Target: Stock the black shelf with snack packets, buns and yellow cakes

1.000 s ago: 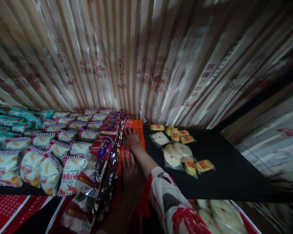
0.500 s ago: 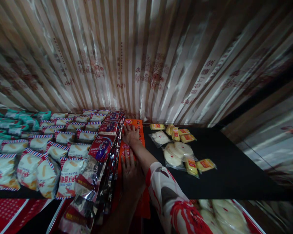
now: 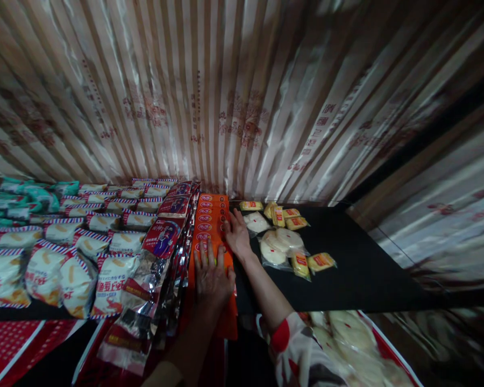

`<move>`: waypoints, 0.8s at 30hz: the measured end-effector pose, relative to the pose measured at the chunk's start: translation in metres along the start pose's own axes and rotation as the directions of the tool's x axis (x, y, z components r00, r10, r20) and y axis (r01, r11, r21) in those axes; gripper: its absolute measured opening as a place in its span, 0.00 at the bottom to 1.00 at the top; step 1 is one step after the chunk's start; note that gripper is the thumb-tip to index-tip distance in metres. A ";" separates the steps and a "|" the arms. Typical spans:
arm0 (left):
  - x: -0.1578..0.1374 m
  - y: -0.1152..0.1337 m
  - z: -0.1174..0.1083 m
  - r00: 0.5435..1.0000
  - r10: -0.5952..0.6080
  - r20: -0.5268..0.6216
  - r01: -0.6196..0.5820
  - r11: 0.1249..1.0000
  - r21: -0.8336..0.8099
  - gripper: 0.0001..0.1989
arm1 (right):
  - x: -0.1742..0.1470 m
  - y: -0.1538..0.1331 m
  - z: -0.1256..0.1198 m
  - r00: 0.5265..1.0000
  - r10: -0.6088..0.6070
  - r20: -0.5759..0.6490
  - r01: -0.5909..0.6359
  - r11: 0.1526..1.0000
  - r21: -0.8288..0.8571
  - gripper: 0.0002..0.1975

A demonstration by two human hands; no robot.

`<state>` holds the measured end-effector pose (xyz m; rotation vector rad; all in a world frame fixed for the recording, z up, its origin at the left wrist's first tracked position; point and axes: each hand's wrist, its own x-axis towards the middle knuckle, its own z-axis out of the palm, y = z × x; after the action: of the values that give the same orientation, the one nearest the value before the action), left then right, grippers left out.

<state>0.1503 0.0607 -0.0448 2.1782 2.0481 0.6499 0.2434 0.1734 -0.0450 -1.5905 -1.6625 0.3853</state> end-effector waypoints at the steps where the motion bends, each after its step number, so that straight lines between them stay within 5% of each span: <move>1: 0.000 0.000 -0.001 1.000 -0.006 0.005 0.006 1.000 -0.002 0.32 | -0.008 0.003 -0.005 0.999 0.046 -0.007 -0.046 0.998 0.038 0.25; 8: -0.001 -0.001 0.002 0.999 0.021 -0.030 -0.021 1.000 0.015 0.29 | -0.042 0.000 -0.014 0.963 0.234 0.135 -0.266 0.908 0.323 0.25; 24: -0.003 -0.001 0.004 0.992 0.047 -0.113 -0.042 0.998 0.050 0.29 | -0.066 0.017 -0.016 0.940 0.312 0.137 -0.324 0.694 0.643 0.33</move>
<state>0.1508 0.0585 -0.0493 2.2688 2.0955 0.7557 0.2603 0.1091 -0.0678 -1.3029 -1.0521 1.0483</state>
